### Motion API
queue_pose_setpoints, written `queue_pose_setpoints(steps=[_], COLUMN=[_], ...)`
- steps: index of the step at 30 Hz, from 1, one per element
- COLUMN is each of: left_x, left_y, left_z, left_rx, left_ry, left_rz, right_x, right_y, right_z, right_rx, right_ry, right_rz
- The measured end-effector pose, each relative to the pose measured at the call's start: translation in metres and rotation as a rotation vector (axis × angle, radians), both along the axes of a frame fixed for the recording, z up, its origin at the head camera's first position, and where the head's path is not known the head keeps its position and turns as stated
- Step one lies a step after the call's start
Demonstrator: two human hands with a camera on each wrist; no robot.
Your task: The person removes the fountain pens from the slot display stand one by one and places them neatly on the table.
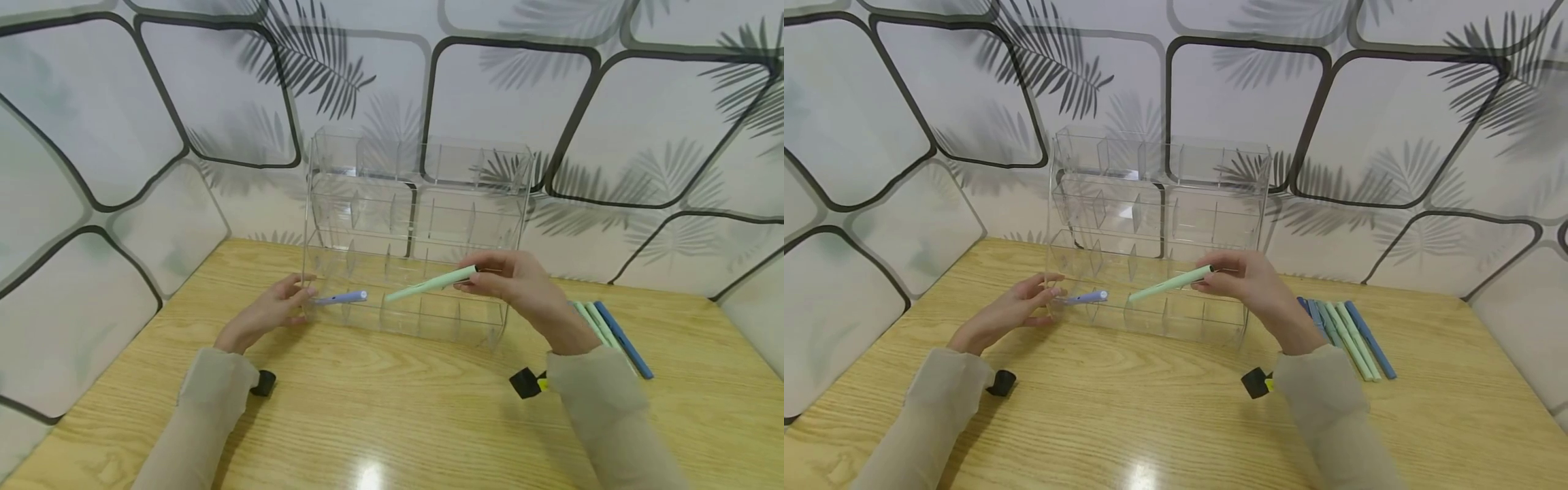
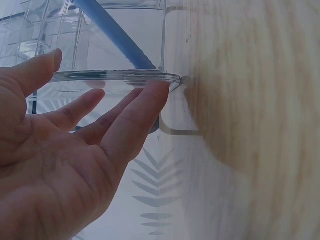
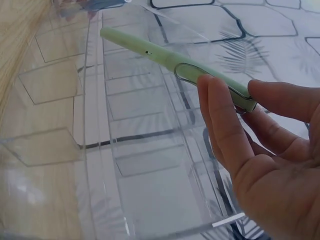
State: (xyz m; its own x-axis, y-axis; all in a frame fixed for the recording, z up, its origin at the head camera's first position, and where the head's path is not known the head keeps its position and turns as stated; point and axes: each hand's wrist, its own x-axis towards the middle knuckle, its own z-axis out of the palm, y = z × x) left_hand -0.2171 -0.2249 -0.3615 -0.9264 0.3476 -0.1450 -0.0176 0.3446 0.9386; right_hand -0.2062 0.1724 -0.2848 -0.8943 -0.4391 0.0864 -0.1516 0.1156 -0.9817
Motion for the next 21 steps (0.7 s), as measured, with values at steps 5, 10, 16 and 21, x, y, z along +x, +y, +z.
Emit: queue_pose_setpoints(steps=[5,10,16,21], left_x=[0.001,0.001,0.0,-0.001], left_y=[0.0,-0.001,-0.002,-0.002], left_z=[0.001,0.001,-0.001,-0.001], left_rx=[-0.001,-0.012,-0.027,-0.028], left_ry=[-0.003,-0.007,-0.018,-0.014], left_rz=[-0.003,-0.009,0.007,0.007], right_x=[0.008,0.011,0.015,0.018], right_y=[0.016,0.031,0.051,0.069], right_z=[0.003,0.003,0.001,0.0], right_rx=[-0.002,-0.036,-0.099,-0.153], right_ry=[0.022,0.019,0.018,0.026], right_rz=[-0.033,-0.082,-0.139,-0.17])
